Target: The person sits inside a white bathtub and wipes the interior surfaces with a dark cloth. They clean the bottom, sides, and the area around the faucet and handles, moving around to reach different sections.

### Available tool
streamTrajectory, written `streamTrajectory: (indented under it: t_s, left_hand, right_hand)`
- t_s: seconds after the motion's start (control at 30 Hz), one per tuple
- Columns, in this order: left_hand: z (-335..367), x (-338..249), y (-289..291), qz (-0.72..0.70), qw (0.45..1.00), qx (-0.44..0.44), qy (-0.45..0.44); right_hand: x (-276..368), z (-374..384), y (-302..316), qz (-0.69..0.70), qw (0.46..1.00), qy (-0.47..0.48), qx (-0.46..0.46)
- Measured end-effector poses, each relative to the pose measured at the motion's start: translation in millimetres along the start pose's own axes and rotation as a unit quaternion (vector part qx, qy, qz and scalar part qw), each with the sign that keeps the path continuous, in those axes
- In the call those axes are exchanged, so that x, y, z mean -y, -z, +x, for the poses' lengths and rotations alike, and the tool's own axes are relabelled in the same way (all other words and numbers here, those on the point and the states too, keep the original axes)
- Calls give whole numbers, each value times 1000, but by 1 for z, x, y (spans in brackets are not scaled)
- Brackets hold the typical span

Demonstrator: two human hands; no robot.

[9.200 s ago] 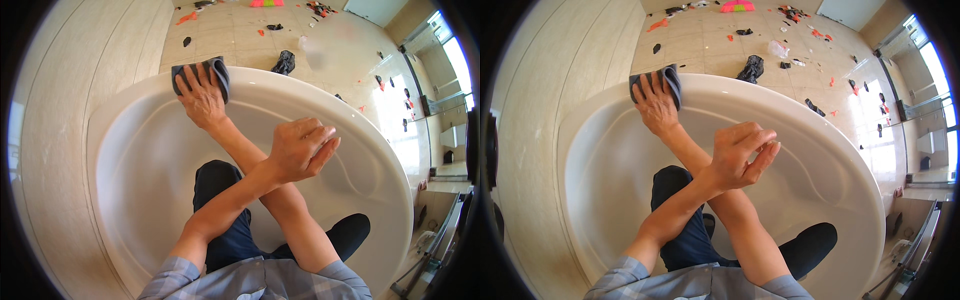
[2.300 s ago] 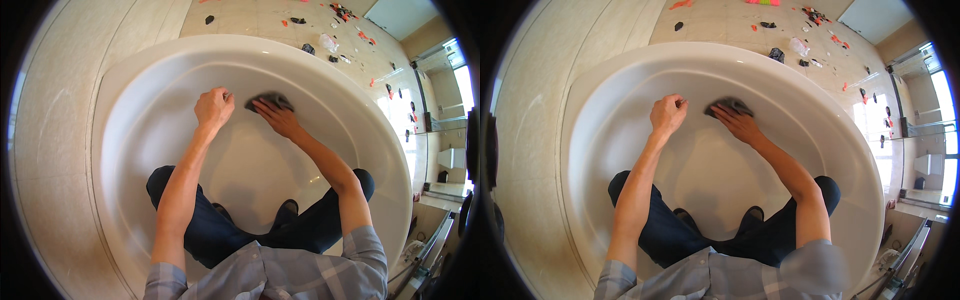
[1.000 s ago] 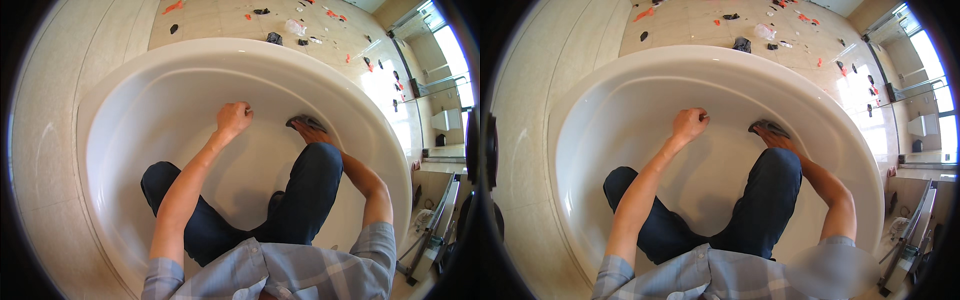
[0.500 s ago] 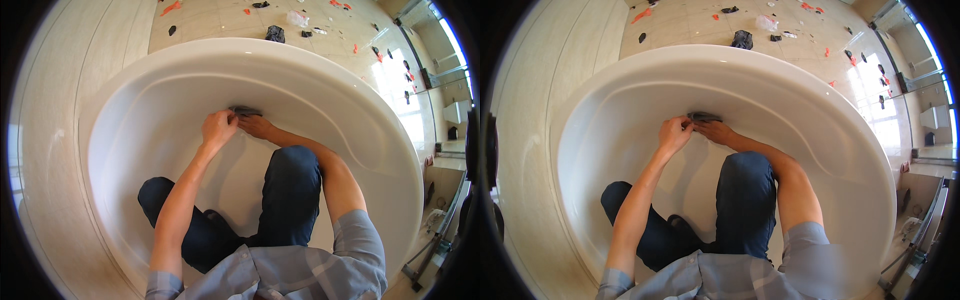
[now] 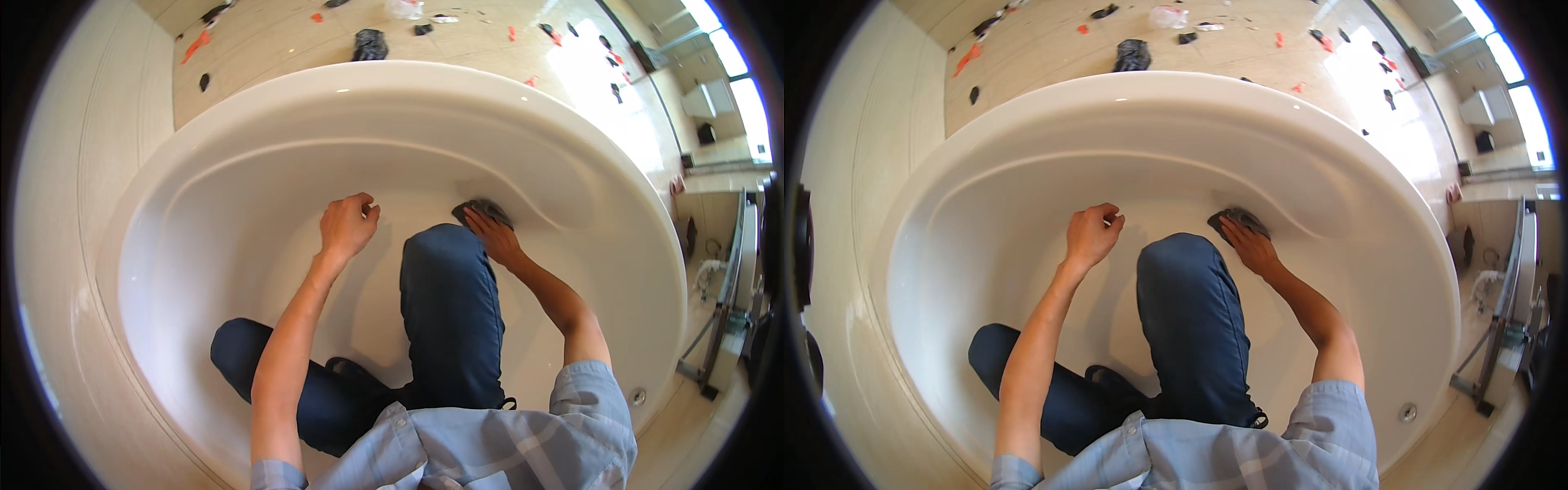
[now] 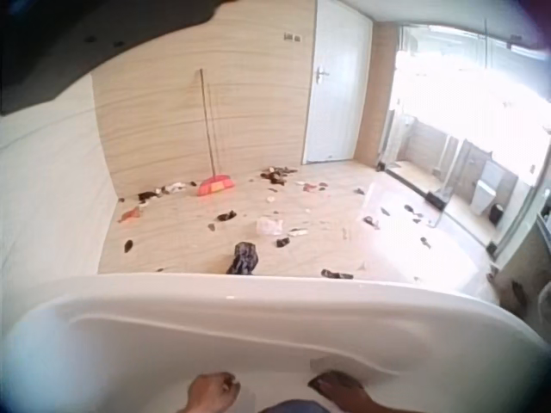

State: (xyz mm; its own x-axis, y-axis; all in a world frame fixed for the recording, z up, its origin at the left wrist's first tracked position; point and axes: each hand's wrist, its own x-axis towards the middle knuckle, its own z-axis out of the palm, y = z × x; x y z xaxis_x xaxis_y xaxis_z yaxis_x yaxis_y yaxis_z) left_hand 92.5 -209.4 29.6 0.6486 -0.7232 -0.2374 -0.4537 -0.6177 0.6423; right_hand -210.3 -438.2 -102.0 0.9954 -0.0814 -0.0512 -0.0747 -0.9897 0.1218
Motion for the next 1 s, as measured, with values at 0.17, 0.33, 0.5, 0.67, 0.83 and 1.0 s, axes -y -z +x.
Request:
streamTrajectory:
  t_s: [0.17,0.33,0.5,0.67,0.83,1.0]
  left_hand:
    - [17,-38,-49,-49,994,69,-66]
    - [19,-65,-67,-79,991,86,-70]
    - [20,-61,-59,-91,991,68,-70]
    - [13,-41,-39,-62,995,63,-51]
    - [12,-36,-10,-42,996,57,-54]
    - [6,-41,28,-11,995,25,-92]
  right_hand:
    - [-12,-30,4,-8,999,-43,-26]
    - [-9,41,51,-21,994,-9,-111]
    - [-6,66,72,1,991,-14,-132]
    - [-32,32,108,-56,988,-2,-141]
    - [-51,-52,108,-57,995,-9,-76]
    - [-47,-19,97,-74,988,42,-126]
